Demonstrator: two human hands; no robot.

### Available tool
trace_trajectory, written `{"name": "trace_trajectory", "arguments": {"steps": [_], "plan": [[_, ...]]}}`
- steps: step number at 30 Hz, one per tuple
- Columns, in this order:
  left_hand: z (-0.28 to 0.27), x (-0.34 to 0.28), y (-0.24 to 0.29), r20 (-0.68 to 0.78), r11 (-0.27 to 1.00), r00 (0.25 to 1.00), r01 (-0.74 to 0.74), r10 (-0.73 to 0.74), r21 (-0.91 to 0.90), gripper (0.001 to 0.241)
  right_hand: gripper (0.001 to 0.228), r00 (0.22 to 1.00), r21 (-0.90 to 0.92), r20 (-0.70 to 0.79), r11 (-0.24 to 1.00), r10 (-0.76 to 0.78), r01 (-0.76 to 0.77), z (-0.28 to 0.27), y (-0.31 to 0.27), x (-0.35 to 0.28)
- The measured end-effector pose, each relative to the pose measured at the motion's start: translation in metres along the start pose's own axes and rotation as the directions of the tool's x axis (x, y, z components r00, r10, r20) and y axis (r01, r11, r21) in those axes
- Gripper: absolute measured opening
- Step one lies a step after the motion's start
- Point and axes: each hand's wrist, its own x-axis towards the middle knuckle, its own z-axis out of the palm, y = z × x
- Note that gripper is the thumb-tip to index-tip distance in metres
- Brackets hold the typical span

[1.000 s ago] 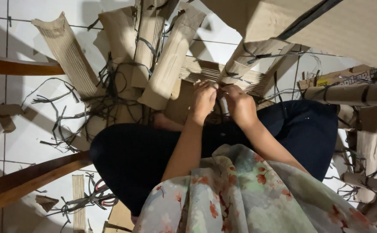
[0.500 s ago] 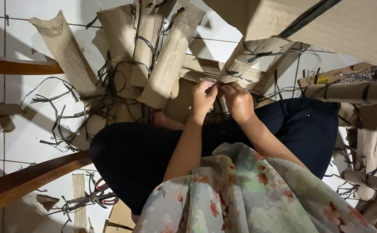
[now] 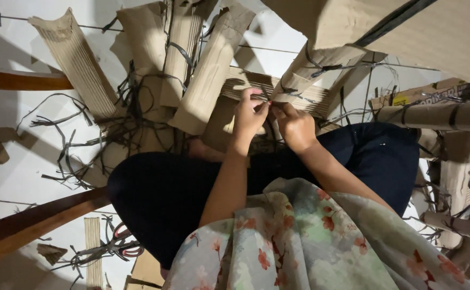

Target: The person sits on the floor and ties a black cord around a small piece of corrugated cardboard. They repeat this process with several other pieces of cardboard, securing each one with the cord.

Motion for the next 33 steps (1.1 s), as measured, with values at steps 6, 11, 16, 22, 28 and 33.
{"name": "trace_trajectory", "arguments": {"steps": [6, 11, 16, 22, 28, 33], "plan": [[-0.018, -0.005, 0.026, 0.094, 0.981, 0.992, -0.099, 0.084, 0.166, 0.058, 0.017, 0.998, -0.03, 0.048, 0.998, -0.045, 0.047, 0.012, 0.003, -0.009], [-0.012, -0.009, 0.021, 0.105, 0.998, 0.994, 0.02, -0.026, 0.058, 0.062, 0.017, 0.997, -0.04, 0.072, 0.999, -0.021, 0.024, 0.006, -0.003, -0.003], [-0.005, -0.005, 0.009, 0.01, 0.994, 0.998, 0.068, -0.068, -0.082, 0.063, 0.024, 0.991, 0.056, 0.1, 0.994, 0.087, -0.093, 0.0, -0.013, -0.001], [0.027, -0.01, -0.038, 0.184, 0.727, 0.892, 0.445, -0.414, -0.523, 0.076, 0.014, 0.862, 0.446, 0.236, 0.738, 0.449, -0.506, 0.002, -0.023, 0.002], [0.053, -0.014, -0.059, 0.352, 0.384, 0.823, 0.531, -0.446, -0.755, 0.075, 0.01, 0.683, 0.667, 0.376, 0.329, 0.626, -0.668, -0.002, -0.027, 0.01], [0.091, -0.001, -0.103, 0.085, 0.692, 0.901, 0.384, -0.425, -0.611, 0.042, 0.006, 0.613, 0.6, 0.404, 0.308, 0.679, -0.738, 0.003, -0.026, 0.006]]}}
